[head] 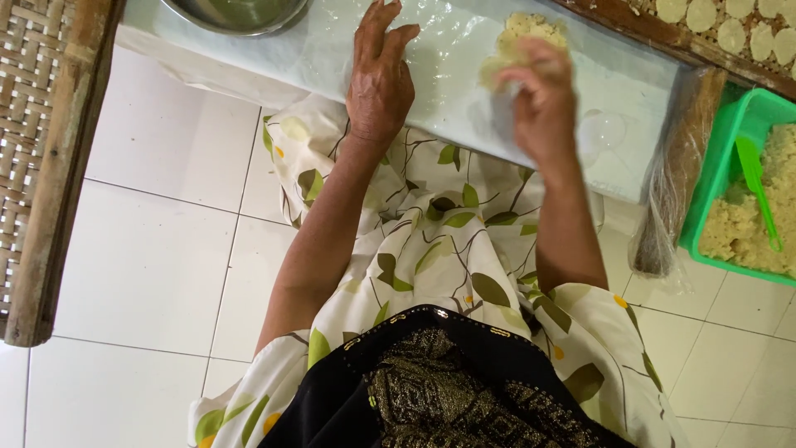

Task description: The recorder is rolling out dough and cutting small circular shapes for pastries.

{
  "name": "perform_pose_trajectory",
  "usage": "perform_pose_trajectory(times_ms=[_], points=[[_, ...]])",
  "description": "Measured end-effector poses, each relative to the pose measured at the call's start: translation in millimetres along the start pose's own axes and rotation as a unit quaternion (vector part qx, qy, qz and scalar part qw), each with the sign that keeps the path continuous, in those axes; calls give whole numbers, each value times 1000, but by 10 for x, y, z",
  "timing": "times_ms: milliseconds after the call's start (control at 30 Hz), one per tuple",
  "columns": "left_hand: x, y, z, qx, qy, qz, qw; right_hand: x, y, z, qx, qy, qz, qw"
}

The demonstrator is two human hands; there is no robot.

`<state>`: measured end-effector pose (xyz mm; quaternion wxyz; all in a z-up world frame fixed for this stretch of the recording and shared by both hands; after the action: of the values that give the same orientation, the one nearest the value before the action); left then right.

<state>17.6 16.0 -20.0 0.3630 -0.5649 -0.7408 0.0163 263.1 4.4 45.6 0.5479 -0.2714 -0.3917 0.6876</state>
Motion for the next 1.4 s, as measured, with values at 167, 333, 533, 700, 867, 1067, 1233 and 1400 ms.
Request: perform_pose_trajectory(times_ms=[167, 333, 533, 700, 867, 1067, 1233, 1400], points=[[-11, 28, -10, 0, 6, -1, 1000, 164, -382, -731, -42, 7, -103, 994], [6, -2, -2, 10, 21, -14, 1000, 30, -419, -808, -179, -4, -95, 979], [4, 17, -9, 3, 14, -5, 1000, -192, -498, -860, -297, -10, -123, 947], [4, 18, -17, -1, -1, -4, 1000, -171, -540, -607, -256, -20, -142, 956], [-7, 24, -6, 10, 1, -9, 1000, -118, -331, -495, -190, -15, -64, 979], [-2, 42, 18, 15, -1, -9, 1000, 26, -252, -8, -170, -77, -3, 982], [4, 9, 3, 4, 3, -8, 1000, 100, -255, 59, -214, -135, -1, 967], [-3, 6, -3, 9, 0, -14, 1000, 144, -261, 122, -230, -175, 8, 957]])
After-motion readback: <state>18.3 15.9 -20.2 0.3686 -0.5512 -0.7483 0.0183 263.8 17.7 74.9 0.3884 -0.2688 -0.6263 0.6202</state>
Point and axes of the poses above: each hand's wrist, its own x-axis towards the middle knuckle, its own y-axis out of the palm, z = x × y, the point moved 2 cm from there along x, towards the middle knuckle, and after that the axes turned 4 degrees about y, right-handed, at the moved point
